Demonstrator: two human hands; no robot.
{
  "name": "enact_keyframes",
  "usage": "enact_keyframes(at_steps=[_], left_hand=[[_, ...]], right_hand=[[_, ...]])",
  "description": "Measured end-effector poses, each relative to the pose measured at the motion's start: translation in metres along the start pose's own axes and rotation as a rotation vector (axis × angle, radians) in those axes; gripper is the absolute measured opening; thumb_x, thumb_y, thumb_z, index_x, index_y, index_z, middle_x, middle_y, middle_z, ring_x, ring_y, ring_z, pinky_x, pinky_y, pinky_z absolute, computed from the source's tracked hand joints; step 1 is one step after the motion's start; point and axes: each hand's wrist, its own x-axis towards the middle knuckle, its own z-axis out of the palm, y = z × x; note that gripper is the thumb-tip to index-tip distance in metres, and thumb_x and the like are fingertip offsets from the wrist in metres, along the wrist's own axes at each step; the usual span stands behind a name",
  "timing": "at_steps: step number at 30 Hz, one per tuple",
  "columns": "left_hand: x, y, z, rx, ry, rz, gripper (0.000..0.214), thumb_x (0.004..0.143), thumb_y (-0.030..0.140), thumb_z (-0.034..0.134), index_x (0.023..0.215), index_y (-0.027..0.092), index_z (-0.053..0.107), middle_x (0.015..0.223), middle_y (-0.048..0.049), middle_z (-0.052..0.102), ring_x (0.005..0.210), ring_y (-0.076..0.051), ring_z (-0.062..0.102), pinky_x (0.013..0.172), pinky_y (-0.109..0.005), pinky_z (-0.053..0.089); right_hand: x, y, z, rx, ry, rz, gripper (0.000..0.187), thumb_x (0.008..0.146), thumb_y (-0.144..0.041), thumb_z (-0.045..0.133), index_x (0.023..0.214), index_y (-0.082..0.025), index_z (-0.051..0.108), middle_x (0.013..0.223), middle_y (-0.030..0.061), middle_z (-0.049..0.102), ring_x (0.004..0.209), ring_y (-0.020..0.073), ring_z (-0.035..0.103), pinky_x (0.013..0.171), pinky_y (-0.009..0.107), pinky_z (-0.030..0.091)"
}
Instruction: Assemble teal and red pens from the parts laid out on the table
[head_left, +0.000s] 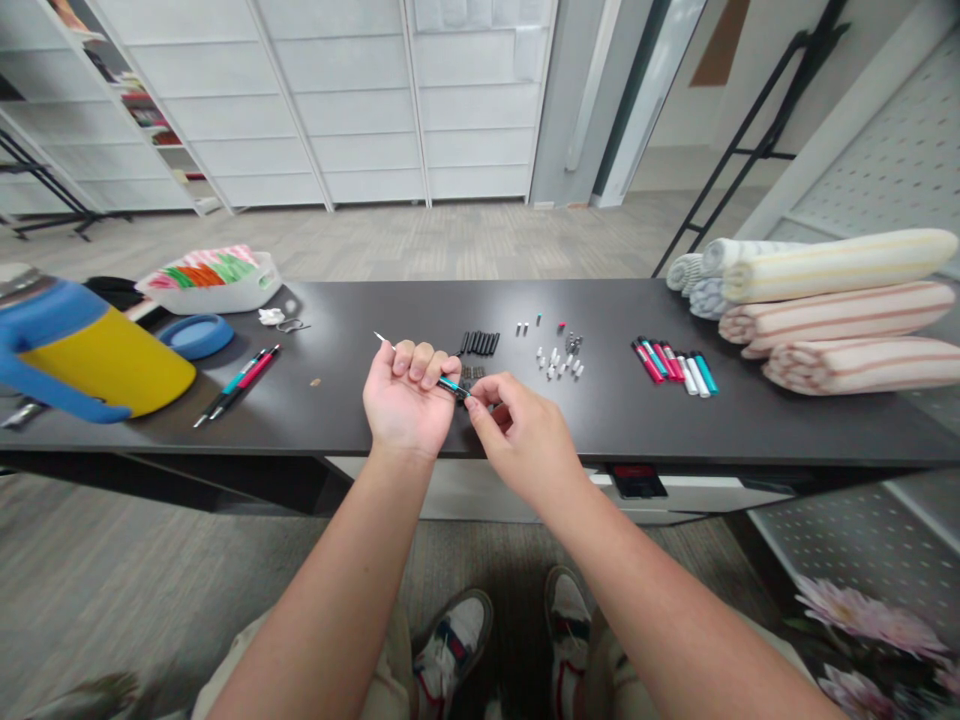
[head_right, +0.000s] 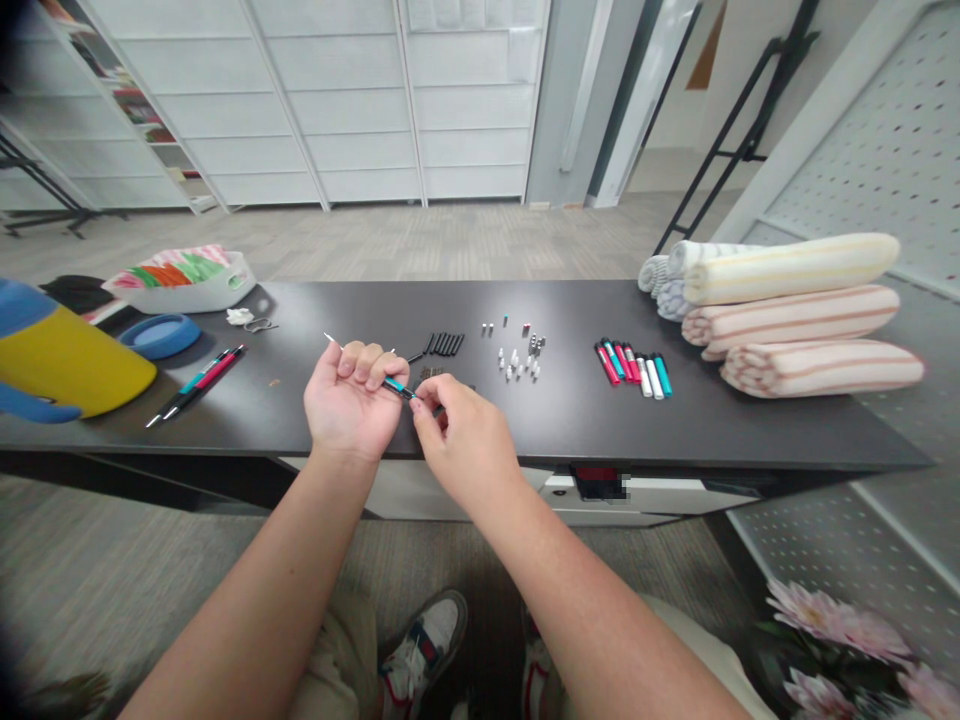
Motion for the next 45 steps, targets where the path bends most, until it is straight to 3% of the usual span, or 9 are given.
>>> enact_keyframes(at_steps=[5,10,13,23,28,35,40,45], left_hand=[[-0.0005,-0.0002,0.0004,-0.002,-0.008,0.005,0.044,0.109,0.033,0.042,0.068,0.021,0.031,0.061,0.0051,0.032,0.05,-0.009,0.037,0.063,-0.027,0.049],[-0.0005,-0.0002,0.0012,-0.016,-0.014,0.004,0.044,0.109,0.033,0.042,0.068,0.021,0.03,0.061,0.0053,0.032,0.05,-0.009,0.037,0.063,-0.027,0.049],[-0.0004,0.0,0.0012,-0.028,-0.02,-0.003,0.043,0.109,0.032,0.04,0.068,0.021,0.03,0.061,0.0054,0.031,0.049,-0.009,0.037,0.063,-0.027,0.048],[-0.0011,-0.0003,0.0025,-0.017,-0.009,-0.006,0.044,0.109,0.033,0.041,0.068,0.021,0.03,0.061,0.0053,0.031,0.049,-0.009,0.038,0.064,-0.027,0.048],[-0.0012,0.0,0.003,-0.003,0.001,0.0,0.044,0.109,0.033,0.042,0.068,0.021,0.03,0.061,0.0053,0.031,0.049,-0.009,0.038,0.063,-0.027,0.048],[-0.0002,-0.0005,-0.0008,-0.012,-0.023,-0.005,0.044,0.109,0.033,0.042,0.068,0.021,0.031,0.061,0.0052,0.031,0.05,-0.009,0.038,0.065,-0.028,0.049],[0.0003,0.0,-0.0018,0.003,-0.004,-0.001,0.044,0.108,0.034,0.045,0.068,0.021,0.032,0.062,0.0053,0.032,0.05,-0.009,0.038,0.065,-0.028,0.049],[0.0001,-0.0001,-0.0014,-0.009,-0.016,0.0,0.044,0.108,0.033,0.044,0.068,0.021,0.032,0.061,0.0051,0.032,0.05,-0.009,0.038,0.064,-0.028,0.049]], right_hand=[[0.0004,-0.0016,-0.0005,-0.042,0.007,-0.008,0.012,0.102,-0.027,0.057,0.096,-0.022,0.066,0.083,0.001,0.071,0.071,0.0168,0.065,0.07,0.029,0.045],[0.0003,-0.0003,0.0007,0.039,-0.001,0.041,0.007,0.098,-0.027,0.063,0.103,-0.022,0.063,0.088,-0.0007,0.073,0.064,0.0136,0.063,0.066,0.027,0.045],[0.0002,0.0004,0.001,0.012,0.002,0.015,0.001,0.097,-0.024,0.062,0.098,-0.023,0.062,0.084,-0.0014,0.072,0.067,0.0145,0.064,0.067,0.028,0.045],[-0.0001,-0.001,-0.0001,0.006,0.007,0.011,0.004,0.098,-0.025,0.06,0.099,-0.023,0.063,0.084,-0.0009,0.071,0.065,0.0148,0.062,0.066,0.028,0.045],[0.0003,-0.0017,-0.0006,-0.057,0.012,-0.009,0.012,0.101,-0.027,0.057,0.094,-0.022,0.065,0.08,0.0006,0.068,0.069,0.0162,0.063,0.068,0.029,0.044],[0.0002,-0.0007,0.0004,0.011,0.002,0.022,0.004,0.098,-0.025,0.061,0.1,-0.023,0.064,0.085,-0.0006,0.072,0.066,0.0146,0.063,0.067,0.028,0.045],[0.0005,0.0001,0.0003,-0.059,0.004,-0.012,0.012,0.101,-0.027,0.056,0.095,-0.022,0.066,0.083,0.0017,0.071,0.071,0.017,0.064,0.069,0.03,0.045],[0.0007,0.0003,0.0009,0.023,0.001,0.035,0.008,0.096,-0.024,0.061,0.103,-0.023,0.063,0.088,-0.0003,0.073,0.066,0.0144,0.064,0.066,0.028,0.046]])
